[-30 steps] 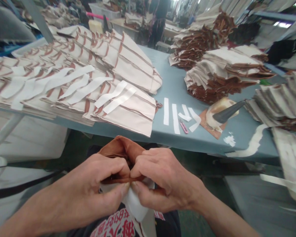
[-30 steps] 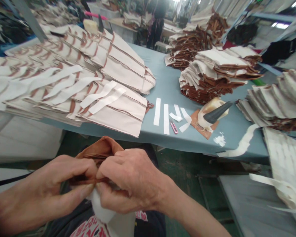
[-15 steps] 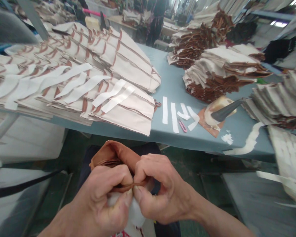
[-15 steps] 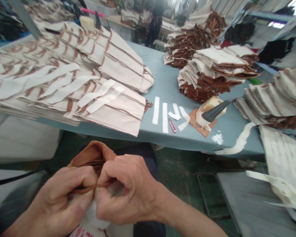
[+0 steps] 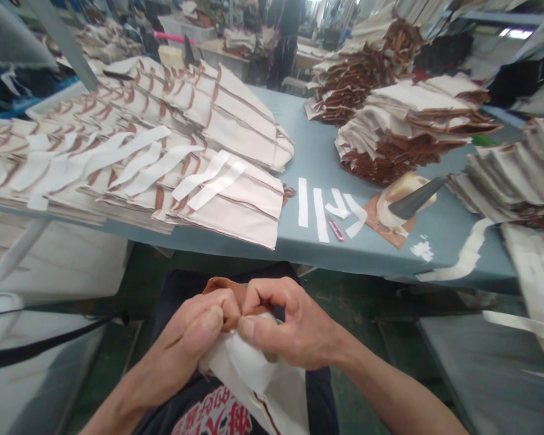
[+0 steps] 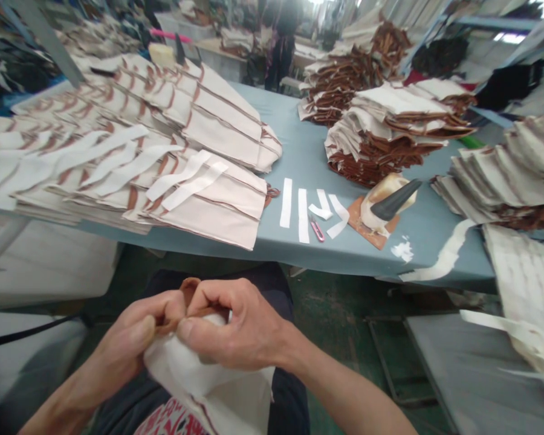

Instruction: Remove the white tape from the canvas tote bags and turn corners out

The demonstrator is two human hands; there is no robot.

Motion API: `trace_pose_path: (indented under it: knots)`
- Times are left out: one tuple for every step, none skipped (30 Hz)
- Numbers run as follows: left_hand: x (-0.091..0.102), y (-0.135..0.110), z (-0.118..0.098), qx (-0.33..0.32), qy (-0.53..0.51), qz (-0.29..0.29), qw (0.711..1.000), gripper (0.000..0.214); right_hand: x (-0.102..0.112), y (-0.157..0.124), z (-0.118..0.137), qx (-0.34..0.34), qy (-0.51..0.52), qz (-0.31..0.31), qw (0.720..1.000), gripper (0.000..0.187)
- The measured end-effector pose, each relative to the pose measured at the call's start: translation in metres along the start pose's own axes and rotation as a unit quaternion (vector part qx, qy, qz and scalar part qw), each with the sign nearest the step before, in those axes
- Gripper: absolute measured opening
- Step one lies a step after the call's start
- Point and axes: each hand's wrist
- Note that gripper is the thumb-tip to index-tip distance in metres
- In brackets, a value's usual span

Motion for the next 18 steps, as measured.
trace_pose_path:
  knots:
    - [0.001, -0.001, -0.003, -0.003, 0.019, 0.005, 1.000, 0.062, 0.000, -0.001, 0.000, 0.010, -0.010, 0.000, 1.000, 0.024]
    - [0.002, -0.002, -0.006, -0.012, 0.045, 0.009, 0.999, 0.062, 0.001, -0.001, -0.001, 0.016, -0.018, 0.001, 1.000, 0.024]
    - [0.002, -0.003, -0.009, -0.021, 0.075, 0.014, 0.997, 0.061, 0.003, -0.002, -0.001, 0.019, -0.023, 0.003, 1.000, 0.025]
    - [0.002, -0.003, -0.012, -0.026, 0.104, 0.020, 0.994, 0.059, 0.005, -0.003, -0.001, 0.019, -0.023, 0.009, 1.000, 0.024]
    - [0.001, -0.003, -0.014, -0.029, 0.127, 0.025, 0.991, 0.056, 0.008, -0.003, -0.001, 0.018, -0.018, 0.022, 0.999, 0.023]
    - [0.001, -0.003, -0.015, -0.031, 0.148, 0.029, 0.988, 0.054, 0.012, -0.004, -0.001, 0.021, -0.011, 0.041, 0.999, 0.023]
    - [0.001, -0.002, -0.015, -0.034, 0.163, 0.033, 0.985, 0.052, 0.016, -0.003, -0.001, 0.028, -0.008, 0.063, 0.998, 0.023]
    - [0.001, -0.002, -0.015, -0.036, 0.172, 0.036, 0.984, 0.052, 0.020, -0.002, 0.000, 0.037, -0.010, 0.084, 0.996, 0.025]
    - [0.001, -0.001, -0.015, -0.039, 0.172, 0.041, 0.983, 0.053, 0.023, 0.000, 0.000, 0.048, -0.016, 0.100, 0.994, 0.028]
    - [0.002, 0.000, -0.014, -0.041, 0.167, 0.044, 0.984, 0.054, 0.026, 0.002, 0.001, 0.059, -0.021, 0.108, 0.992, 0.033]
    - [0.002, 0.001, -0.013, -0.041, 0.159, 0.046, 0.985, 0.056, 0.028, 0.004, 0.001, 0.068, -0.022, 0.115, 0.991, 0.037]
    - [0.003, 0.001, -0.012, -0.039, 0.149, 0.045, 0.987, 0.058, 0.028, 0.006, 0.000, 0.074, -0.017, 0.122, 0.990, 0.039]
    - [0.003, 0.002, -0.011, -0.031, 0.135, 0.040, 0.989, 0.060, 0.028, 0.007, -0.001, 0.078, -0.014, 0.125, 0.989, 0.041]
    - [0.003, 0.002, -0.009, -0.017, 0.118, 0.035, 0.992, 0.061, 0.026, 0.008, -0.002, 0.088, -0.025, 0.121, 0.988, 0.041]
    - [0.004, 0.001, -0.008, 0.002, 0.096, 0.027, 0.995, 0.062, 0.024, 0.008, -0.004, 0.107, -0.057, 0.103, 0.987, 0.040]
    - [0.005, 0.001, -0.007, 0.020, 0.072, 0.020, 0.997, 0.062, 0.022, 0.007, -0.006, 0.136, -0.107, 0.073, 0.982, 0.036]
    - [0.006, 0.001, -0.005, 0.036, 0.051, 0.016, 0.998, 0.062, 0.021, 0.006, -0.008, 0.170, -0.167, 0.034, 0.971, 0.032]
    - [0.008, 0.001, -0.005, 0.049, 0.037, 0.011, 0.998, 0.060, 0.019, 0.005, -0.010, 0.205, -0.225, -0.009, 0.953, 0.029]
Point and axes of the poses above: each hand's wrist, its own y-axis towards the middle knuckle, its own x-axis out of the back of the hand, z = x × y, and after that the axes turned 15 degrees about -y, right-handed
